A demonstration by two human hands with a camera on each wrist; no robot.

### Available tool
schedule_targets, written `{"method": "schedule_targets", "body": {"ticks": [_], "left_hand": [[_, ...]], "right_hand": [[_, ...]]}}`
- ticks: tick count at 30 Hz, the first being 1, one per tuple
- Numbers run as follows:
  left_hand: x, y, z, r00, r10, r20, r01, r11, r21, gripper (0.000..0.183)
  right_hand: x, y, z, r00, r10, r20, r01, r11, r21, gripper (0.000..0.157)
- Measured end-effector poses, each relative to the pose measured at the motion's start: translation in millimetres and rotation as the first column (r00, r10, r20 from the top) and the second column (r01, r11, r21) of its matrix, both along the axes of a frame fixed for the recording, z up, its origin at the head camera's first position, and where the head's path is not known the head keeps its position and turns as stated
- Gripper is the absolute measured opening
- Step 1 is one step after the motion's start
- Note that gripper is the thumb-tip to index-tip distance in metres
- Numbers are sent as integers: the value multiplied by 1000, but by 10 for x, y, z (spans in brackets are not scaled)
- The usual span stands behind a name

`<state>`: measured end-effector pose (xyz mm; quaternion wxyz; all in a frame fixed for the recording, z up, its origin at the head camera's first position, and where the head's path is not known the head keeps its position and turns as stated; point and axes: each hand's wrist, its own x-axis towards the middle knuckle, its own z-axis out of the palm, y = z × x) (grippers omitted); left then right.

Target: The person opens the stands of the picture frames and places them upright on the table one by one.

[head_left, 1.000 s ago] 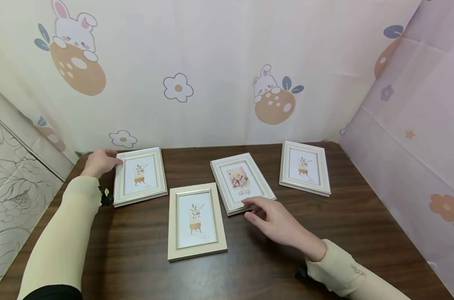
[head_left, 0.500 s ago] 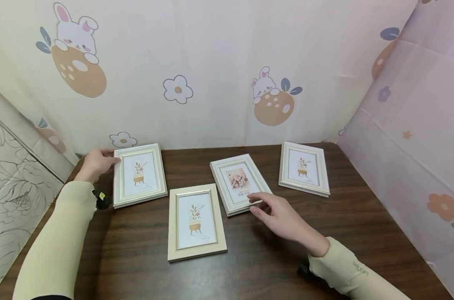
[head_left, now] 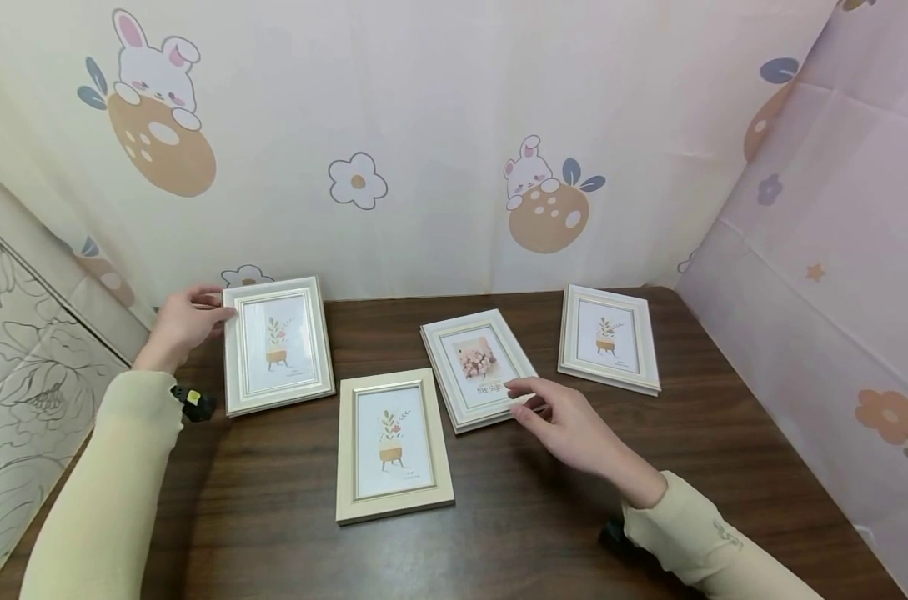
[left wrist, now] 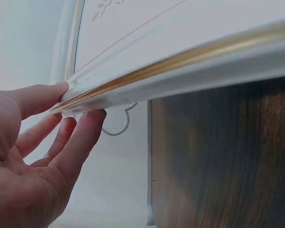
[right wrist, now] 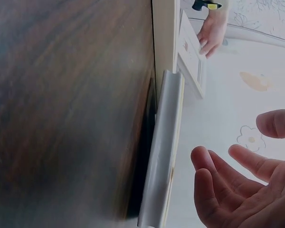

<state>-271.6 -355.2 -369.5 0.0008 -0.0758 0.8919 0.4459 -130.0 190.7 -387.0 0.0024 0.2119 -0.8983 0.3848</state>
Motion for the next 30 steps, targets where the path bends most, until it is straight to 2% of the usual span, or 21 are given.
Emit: {"method": "schedule_targets", "body": {"ticks": [8, 18, 30], "left_hand": [[90, -1, 89, 999, -26, -38, 28, 999, 45, 66], [220, 32, 152, 992, -34, -124, 46, 995, 89, 64], [399, 84, 194, 971, 30, -239, -3, 994, 113, 54]], "right_hand": [[-72, 94, 62, 999, -33, -29, 33, 999, 2, 30], [-152, 281, 153, 995, -98, -15, 98, 995, 2, 34], [-262, 444, 34, 988, -154, -16, 154, 988, -8, 34]]}}
